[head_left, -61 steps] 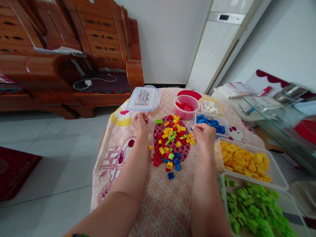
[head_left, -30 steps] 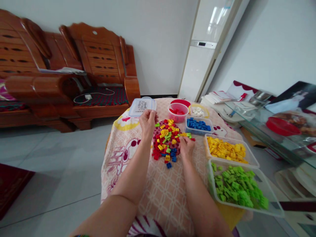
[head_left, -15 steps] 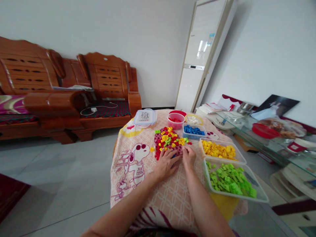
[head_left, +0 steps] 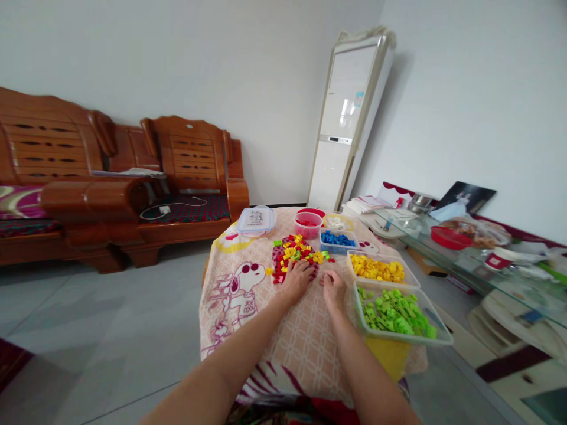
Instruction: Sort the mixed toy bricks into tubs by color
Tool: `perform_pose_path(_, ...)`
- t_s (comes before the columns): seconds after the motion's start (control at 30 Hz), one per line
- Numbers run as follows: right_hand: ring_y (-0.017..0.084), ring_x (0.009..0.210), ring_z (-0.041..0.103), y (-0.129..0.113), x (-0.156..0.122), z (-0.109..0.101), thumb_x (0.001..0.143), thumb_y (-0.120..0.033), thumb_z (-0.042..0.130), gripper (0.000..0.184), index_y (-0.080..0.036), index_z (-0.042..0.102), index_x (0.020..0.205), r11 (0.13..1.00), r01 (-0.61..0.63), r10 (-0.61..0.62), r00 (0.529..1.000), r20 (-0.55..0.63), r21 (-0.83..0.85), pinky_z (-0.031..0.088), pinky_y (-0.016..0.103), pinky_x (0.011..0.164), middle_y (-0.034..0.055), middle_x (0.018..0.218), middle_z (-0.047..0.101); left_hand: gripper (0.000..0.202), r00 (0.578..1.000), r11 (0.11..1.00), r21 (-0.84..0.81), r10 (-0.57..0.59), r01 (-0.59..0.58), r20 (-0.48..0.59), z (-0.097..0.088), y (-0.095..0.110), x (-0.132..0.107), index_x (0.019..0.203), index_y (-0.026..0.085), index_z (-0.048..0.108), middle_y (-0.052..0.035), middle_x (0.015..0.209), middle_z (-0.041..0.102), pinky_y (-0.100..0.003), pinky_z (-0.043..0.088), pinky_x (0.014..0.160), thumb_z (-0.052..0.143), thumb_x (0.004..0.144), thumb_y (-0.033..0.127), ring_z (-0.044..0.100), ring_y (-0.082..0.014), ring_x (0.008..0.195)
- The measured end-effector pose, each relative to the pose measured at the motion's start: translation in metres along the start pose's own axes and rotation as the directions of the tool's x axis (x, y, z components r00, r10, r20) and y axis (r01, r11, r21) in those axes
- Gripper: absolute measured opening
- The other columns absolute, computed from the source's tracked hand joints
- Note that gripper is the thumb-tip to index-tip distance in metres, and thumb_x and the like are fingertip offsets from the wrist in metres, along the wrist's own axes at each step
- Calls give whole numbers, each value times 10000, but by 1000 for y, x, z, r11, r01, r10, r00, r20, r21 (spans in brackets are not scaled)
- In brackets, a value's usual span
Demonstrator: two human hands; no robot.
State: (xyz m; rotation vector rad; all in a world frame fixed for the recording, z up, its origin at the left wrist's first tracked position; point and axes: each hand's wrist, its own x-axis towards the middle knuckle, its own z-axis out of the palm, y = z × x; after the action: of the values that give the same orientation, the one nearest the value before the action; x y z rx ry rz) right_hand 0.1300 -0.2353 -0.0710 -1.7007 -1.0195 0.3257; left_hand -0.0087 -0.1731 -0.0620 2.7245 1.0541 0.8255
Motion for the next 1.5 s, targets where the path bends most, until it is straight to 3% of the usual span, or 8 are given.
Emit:
perform_pose_path(0.13, 221, 767, 716, 0, 0, 0, 837, -260, 420, 329, -142, 710, 938, 1000, -5, 5, 1000, 5, 20, 551, 298, 763, 114, 851, 750, 296, 1000, 1000, -17, -4, 4, 25, -4, 1, -2, 1162, 227, 701, -90, 1259, 683, -493, 291, 1189, 476, 969, 236, 559, -229, 1250)
perform_pose_path(0.37, 214, 722, 713, 4, 2, 6, 813, -240, 433, 301, -154, 703, 914, 997, -2, 2, 1000, -2, 83, 567, 306, 743, 98, 836, 752, 275, 1000, 1000, -20, -4, 4, 25, -1, -1, 0, 1123, 217, 709, -95, 1262, 685, -529, 298, 1179, 497, 948, 208, 543, -253, 1274)
perform_pose_path(0.63, 210, 640, 692, 12, 7, 13, 744, -314, 439, 300, -174, 701, 783, 986, 31, -20, 997, -69, 167, 561, 289, 630, 75, 723, 725, 272, 998, 998, -59, -36, 39, 56, -1, -3, 4, 1155, 205, 688, -86, 1277, 675, -503, 288, 1176, 509, 950, 214, 535, -247, 1271)
perform_pose_path(0.97, 205, 583, 684, 22, 11, 17, 710, -362, 463, 302, -184, 701, 768, 972, 67, -44, 994, -102, 226, 561, 293, 577, 67, 709, 730, 240, 1000, 998, -58, -12, 13, 4, 4, -6, 4, 1127, 222, 690, -77, 1223, 686, -457, 311, 1140, 533, 947, 228, 560, -229, 1207)
perform_pose_path(1.27, 206, 579, 683, 20, 11, 14, 736, -348, 478, 285, -192, 716, 763, 979, 87, -67, 992, -109, 186, 545, 284, 567, 57, 668, 729, 251, 1000, 997, -68, -19, 20, 3, 4, -5, 3, 1147, 218, 679, -87, 1224, 684, -488, 293, 1160, 511, 962, 235, 560, -238, 1216)
perform_pose_path(1.5, 216, 624, 691, 26, 14, 12, 727, -349, 452, 324, -190, 725, 800, 986, 129, -117, 987, -114, 107, 550, 306, 622, 71, 708, 742, 241, 1000, 997, -82, -3, 1, -17, 1, -4, 2, 1124, 196, 683, -103, 1185, 698, -484, 358, 1130, 526, 942, 204, 594, -247, 1185)
